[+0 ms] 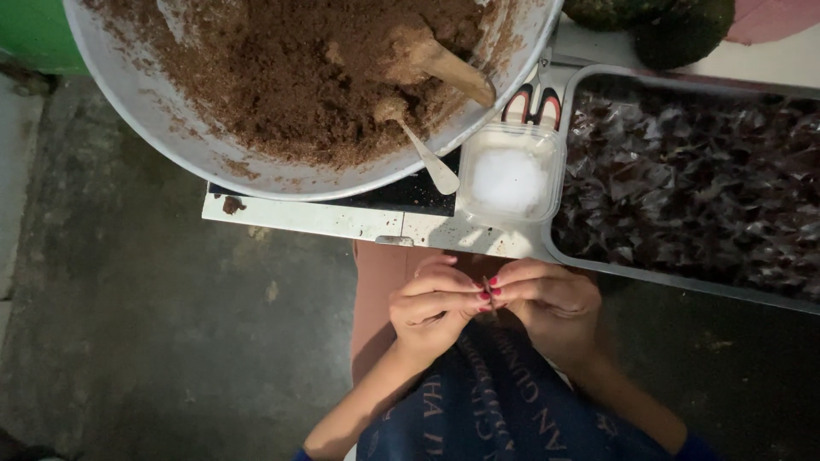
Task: Scooping chocolate mixture and wrapping individual portions in plastic film
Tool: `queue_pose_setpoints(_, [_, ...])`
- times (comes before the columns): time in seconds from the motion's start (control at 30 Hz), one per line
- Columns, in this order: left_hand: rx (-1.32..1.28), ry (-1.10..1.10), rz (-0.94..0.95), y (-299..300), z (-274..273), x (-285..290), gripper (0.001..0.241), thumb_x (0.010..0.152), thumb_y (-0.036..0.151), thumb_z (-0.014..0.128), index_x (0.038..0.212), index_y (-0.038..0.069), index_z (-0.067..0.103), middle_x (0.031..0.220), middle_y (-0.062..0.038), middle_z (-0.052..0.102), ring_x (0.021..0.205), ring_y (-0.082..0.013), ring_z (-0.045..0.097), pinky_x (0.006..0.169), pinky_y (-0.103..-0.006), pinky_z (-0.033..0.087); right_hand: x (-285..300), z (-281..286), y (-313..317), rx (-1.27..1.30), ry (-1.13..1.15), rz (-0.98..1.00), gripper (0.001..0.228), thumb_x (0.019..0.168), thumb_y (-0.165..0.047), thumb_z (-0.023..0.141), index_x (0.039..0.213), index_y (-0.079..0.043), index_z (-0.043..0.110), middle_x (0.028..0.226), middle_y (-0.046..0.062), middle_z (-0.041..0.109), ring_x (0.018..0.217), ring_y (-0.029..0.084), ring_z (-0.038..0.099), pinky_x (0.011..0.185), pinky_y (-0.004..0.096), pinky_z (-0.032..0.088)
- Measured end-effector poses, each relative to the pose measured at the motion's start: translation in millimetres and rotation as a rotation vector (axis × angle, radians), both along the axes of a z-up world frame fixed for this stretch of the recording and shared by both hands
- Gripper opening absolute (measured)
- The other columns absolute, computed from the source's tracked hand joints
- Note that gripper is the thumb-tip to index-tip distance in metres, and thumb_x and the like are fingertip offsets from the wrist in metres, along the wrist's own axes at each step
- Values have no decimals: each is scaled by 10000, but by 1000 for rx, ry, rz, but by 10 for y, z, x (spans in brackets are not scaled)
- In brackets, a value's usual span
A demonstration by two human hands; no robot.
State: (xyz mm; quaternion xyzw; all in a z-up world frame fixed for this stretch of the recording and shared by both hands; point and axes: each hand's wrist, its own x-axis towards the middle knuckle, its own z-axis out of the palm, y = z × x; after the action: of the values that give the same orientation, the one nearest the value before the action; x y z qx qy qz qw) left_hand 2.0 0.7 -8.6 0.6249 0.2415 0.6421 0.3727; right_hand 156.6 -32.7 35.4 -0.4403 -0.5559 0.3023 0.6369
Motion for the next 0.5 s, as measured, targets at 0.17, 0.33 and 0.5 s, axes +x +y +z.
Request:
queue_pose_setpoints(0.17, [-4, -2, -13, 13, 20, 5, 61, 829, 117, 878, 807, 85, 831, 813, -47, 778, 768, -170, 753, 991, -404, 543, -8, 2, 4, 1, 18, -3, 61, 786, 67, 816, 752, 26, 786, 761, 130, 762, 560, 182, 722, 567, 281, 617])
queue_pose_setpoints(0.33, [-74, -51, -25, 0, -34, 39, 69, 832, 125, 879, 809, 85, 827, 790, -57, 771, 766, -180, 742, 993, -402, 552, 62, -35, -25, -24, -76, -4, 45, 813, -18, 825, 794, 6, 793, 806, 128, 769, 590, 183, 699, 569, 282, 585])
queue_pose_setpoints(0.5, [-196, -168, -136, -36, -69, 84, 79, 832, 109, 872, 829, 56, 813, 789, -64, 757, 792, -174, 740, 1038, -415, 527, 194, -241, 9, -148, 345, 266, 347, 929, -160, 706, 1108, 138, 709, 945, 244, 710, 814, 261, 662, 714, 387, 566])
